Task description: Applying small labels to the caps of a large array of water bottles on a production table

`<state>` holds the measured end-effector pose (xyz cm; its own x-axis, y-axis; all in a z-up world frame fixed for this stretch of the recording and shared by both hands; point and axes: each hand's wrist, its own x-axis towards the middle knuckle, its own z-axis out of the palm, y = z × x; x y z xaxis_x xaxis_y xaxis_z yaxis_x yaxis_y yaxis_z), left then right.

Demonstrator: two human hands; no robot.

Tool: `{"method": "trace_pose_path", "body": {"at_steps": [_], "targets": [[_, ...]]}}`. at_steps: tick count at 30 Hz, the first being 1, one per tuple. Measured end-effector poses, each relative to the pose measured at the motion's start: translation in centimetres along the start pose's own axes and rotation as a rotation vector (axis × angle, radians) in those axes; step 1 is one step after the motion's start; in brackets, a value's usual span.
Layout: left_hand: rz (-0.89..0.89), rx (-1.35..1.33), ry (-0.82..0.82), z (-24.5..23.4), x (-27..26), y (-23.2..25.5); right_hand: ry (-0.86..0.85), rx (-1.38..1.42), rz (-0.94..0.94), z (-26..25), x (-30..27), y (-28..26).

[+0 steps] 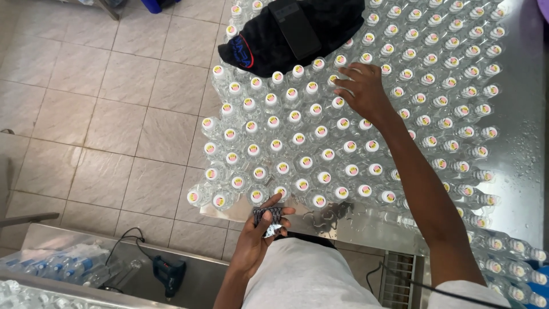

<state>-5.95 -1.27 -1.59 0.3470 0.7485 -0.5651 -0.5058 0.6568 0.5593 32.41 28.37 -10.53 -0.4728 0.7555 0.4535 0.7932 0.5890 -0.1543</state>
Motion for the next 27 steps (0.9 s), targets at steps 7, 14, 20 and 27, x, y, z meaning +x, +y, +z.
{"method": "trace_pose_path", "body": {"at_steps": [7,14,20,27], "targets": [[0.005,-0.007,0.015,0.5,0.2,-0.4,-0.089,-0.116,-0.133,-0.6,0.7,0.2],[0.01,0.024,-0.014,0.9,0.0,-0.4,-0.092,0.204,0.099,-1.0,1.6,-0.7],[0.035,0.023,-0.103,1.7,1.7,-0.7,-0.297,0.538,0.383,-7.4,0.2,-10.5],[-0.073,0.174,-0.125,3.6,3.7,-1.7,-0.611,0.94,0.228,-13.0,-5.6,-23.4]]}}
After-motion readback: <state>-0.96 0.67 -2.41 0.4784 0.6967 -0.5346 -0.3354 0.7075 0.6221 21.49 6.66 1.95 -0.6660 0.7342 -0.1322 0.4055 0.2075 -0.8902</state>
